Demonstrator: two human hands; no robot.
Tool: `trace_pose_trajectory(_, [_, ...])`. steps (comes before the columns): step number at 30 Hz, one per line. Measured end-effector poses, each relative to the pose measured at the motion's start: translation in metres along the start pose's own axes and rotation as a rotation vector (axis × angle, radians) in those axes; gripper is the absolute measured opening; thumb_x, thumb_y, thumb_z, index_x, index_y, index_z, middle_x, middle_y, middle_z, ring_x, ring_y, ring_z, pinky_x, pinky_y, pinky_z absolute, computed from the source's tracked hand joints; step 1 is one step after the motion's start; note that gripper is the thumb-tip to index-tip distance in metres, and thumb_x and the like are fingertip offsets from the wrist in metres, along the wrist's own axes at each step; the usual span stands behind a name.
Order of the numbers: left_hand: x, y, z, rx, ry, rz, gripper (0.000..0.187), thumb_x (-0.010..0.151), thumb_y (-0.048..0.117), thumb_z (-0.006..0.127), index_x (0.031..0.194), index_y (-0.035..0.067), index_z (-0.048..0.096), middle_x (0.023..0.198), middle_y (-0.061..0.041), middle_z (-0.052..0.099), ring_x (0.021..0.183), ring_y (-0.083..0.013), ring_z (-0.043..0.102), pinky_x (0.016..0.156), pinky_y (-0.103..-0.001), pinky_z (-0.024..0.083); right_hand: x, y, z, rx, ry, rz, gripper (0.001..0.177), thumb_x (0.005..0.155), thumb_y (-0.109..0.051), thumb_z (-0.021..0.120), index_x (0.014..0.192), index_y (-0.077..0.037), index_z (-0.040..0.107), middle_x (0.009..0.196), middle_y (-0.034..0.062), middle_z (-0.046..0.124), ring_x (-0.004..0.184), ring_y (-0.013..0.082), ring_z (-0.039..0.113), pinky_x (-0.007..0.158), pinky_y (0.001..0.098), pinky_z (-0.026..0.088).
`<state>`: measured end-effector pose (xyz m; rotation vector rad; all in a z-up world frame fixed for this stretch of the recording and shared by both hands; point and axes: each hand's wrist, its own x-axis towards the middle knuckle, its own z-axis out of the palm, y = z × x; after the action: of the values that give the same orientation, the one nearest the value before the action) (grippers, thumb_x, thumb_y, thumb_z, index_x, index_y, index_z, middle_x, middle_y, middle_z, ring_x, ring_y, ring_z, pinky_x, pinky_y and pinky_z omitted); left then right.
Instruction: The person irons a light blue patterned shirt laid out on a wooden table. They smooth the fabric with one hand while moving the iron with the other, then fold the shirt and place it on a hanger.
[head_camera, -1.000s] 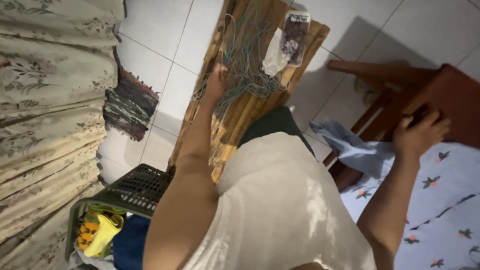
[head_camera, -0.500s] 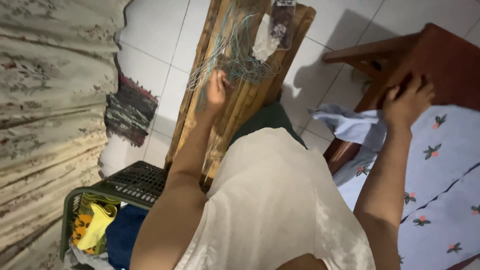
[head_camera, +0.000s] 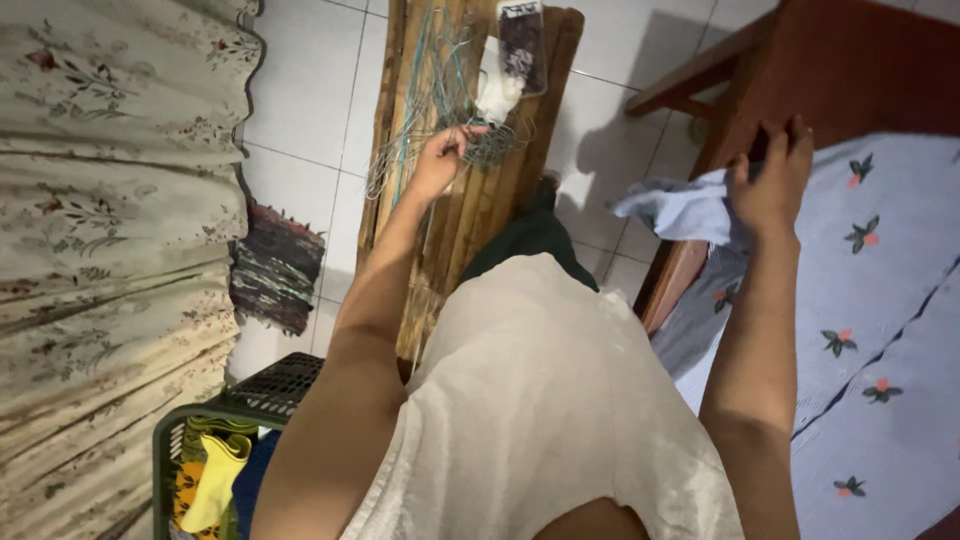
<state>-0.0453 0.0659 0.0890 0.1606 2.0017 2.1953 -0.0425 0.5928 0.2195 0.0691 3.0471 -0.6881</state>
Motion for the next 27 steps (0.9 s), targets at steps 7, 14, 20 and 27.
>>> trace_pose_trajectory(7, [0.002, -0.028, 0.006, 0.224, 0.044, 0.126, 0.027, 0.071, -0.020, 0.046, 0.063, 0.004, 0.053, 0.095, -0.011, 0.067, 0.099, -0.0241, 0.064, 0.090, -0.033, 0.049, -0.023, 0.003, -0.006, 0.034, -0.019, -0.042, 0.053, 0.100, -0.015, 0.072, 0.145, 0.008, 0.056, 0.162, 0.0327, 0.036, 0.148, 0.0510, 0.035, 0.124, 0.0495, 0.032])
trace_pose_trajectory(14, [-0.023, -0.067, -0.037, -0.135, 0.487, -0.014, 0.026, 0.073, -0.015, 0.044, 0.060, 0.004, 0.055, 0.075, -0.014, 0.068, 0.083, -0.0270, 0.068, 0.084, -0.037, 0.055, -0.033, -0.003, 0.002, 0.030, 0.032, 0.006, 0.047, 0.099, -0.013, 0.068, 0.142, 0.003, 0.057, 0.162, 0.0311, 0.038, 0.150, 0.0498, 0.034, 0.125, 0.0518, 0.031])
trace_pose_trajectory(20, [-0.029, -0.075, -0.059, -0.341, 0.694, -0.010, 0.028, 0.077, -0.013, 0.042, 0.063, 0.009, 0.051, 0.069, -0.013, 0.067, 0.082, -0.0268, 0.071, 0.081, -0.039, 0.058, -0.035, -0.002, 0.012, 0.045, 0.078, 0.000, 0.045, 0.100, -0.012, 0.068, 0.142, 0.000, 0.057, 0.164, 0.0303, 0.037, 0.153, 0.0511, 0.029, 0.127, 0.0538, 0.025])
trace_pose_trajectory(27, [-0.009, -0.058, -0.053, -0.641, 0.696, -0.248, 0.029, 0.092, -0.001, 0.049, 0.069, 0.015, 0.054, 0.060, 0.000, 0.050, 0.056, -0.0140, 0.046, 0.054, -0.031, 0.040, -0.037, 0.002, 0.007, 0.135, 0.056, -0.004, 0.040, 0.099, -0.014, 0.068, 0.136, -0.002, 0.061, 0.160, 0.0306, 0.040, 0.150, 0.0505, 0.032, 0.126, 0.0539, 0.027])
